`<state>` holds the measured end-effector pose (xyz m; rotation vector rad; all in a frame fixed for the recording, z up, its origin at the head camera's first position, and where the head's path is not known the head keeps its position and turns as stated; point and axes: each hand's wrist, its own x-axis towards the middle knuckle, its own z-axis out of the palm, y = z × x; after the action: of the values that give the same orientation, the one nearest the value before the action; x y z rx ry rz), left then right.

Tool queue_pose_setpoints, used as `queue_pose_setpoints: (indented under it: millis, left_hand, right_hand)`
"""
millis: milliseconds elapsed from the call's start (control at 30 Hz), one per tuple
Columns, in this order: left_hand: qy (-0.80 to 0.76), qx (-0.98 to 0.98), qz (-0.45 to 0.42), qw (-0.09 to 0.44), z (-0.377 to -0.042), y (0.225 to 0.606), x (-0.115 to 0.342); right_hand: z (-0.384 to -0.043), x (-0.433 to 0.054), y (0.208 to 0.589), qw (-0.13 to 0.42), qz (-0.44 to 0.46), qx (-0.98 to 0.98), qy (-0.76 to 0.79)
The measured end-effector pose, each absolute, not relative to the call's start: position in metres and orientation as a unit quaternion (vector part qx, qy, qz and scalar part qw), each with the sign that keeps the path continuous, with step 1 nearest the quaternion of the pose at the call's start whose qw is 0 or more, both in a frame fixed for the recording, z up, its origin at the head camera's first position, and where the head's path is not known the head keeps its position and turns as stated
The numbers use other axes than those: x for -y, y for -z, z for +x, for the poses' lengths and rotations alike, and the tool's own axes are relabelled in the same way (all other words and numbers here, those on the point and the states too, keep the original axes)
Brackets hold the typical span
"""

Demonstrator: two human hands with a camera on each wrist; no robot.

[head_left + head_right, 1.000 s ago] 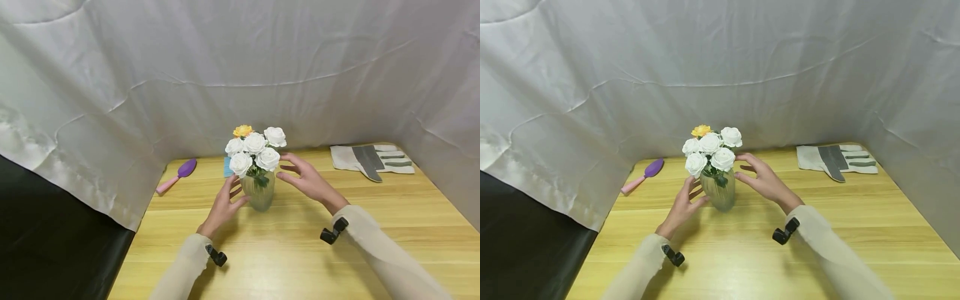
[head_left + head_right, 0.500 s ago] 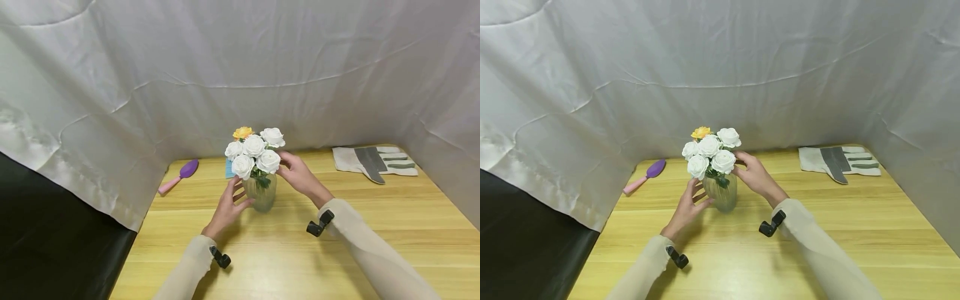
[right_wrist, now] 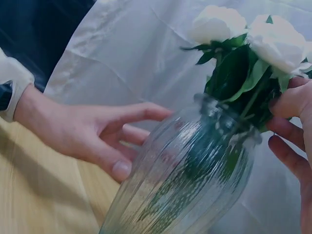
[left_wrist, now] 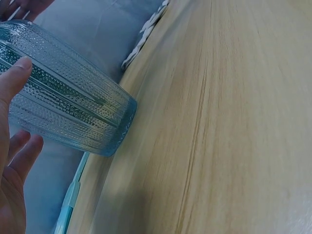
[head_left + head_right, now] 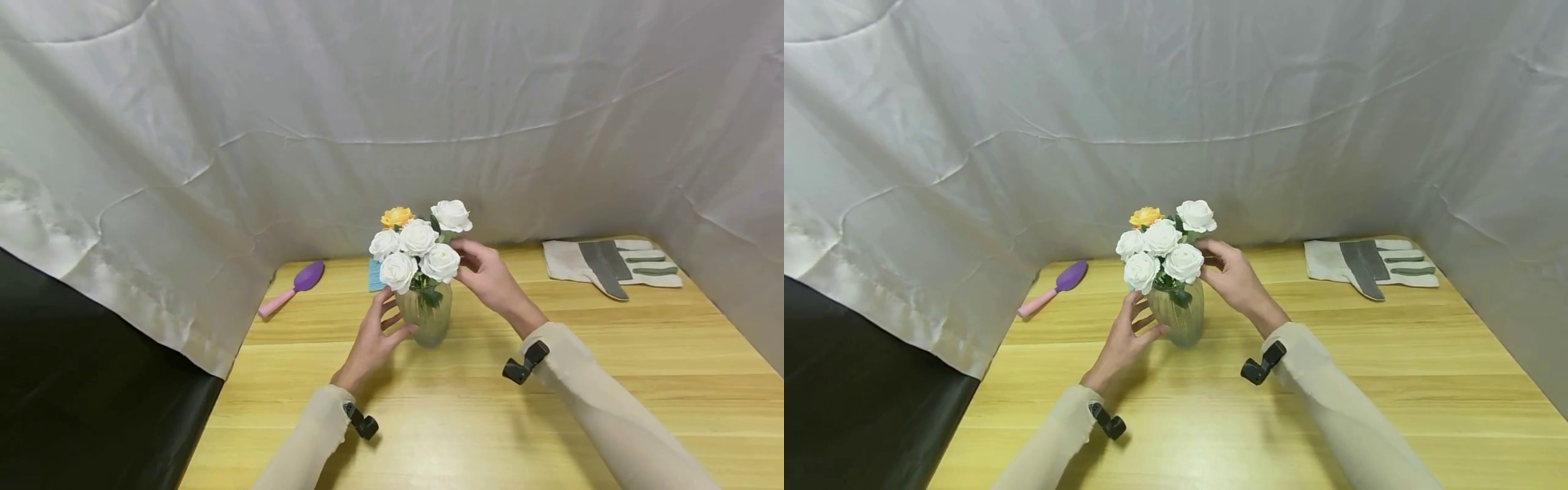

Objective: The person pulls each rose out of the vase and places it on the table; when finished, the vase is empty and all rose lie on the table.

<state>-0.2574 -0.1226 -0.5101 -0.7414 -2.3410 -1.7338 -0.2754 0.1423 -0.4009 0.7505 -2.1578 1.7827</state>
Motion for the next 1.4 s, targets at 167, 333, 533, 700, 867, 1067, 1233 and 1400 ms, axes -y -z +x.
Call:
queue_pose_setpoints:
  millis: [167,333,533,700,867,1067,1233,1400]
  left_hand:
    - [0.574,0.778,-0.245,0.069,-0.257,0.511,0.123]
    - [0.578,0.775,-0.246,0.067,-0.257,0.51,0.124]
    - [0.575,0.779,-0.242,0.065,-0.258,0.511,0.125]
    - [0.575,0.779,-0.241,0.064,-0.258,0.513,0.125]
    - [0.575,0.779,-0.243,0.065,-0.259,0.512,0.125]
    - [0.58,0.777,-0.238,0.062,-0.26,0.512,0.126]
    - [0.58,0.777,-0.239,0.062,-0.259,0.512,0.126]
    - [0.58,0.776,-0.242,0.064,-0.26,0.513,0.125]
  right_hand:
    - [-0.276,-0.139,0.39,0.154,0.245,0.723,-0.628]
    - [-0.277,-0.136,0.38,0.195,0.246,0.695,-0.647]
    - [-0.278,-0.139,0.364,0.229,0.239,0.65,-0.684]
    - [-0.278,-0.151,0.343,0.283,0.247,0.611,-0.697]
    - [-0.276,-0.172,0.319,0.343,0.265,0.566,-0.702]
    - [-0.266,-0.201,0.294,0.388,0.248,0.494,-0.738]
    - [-0.255,-0.234,0.284,0.417,0.221,0.488,-0.734]
    - [-0.241,-0.273,0.286,0.422,0.193,0.471,-0.75]
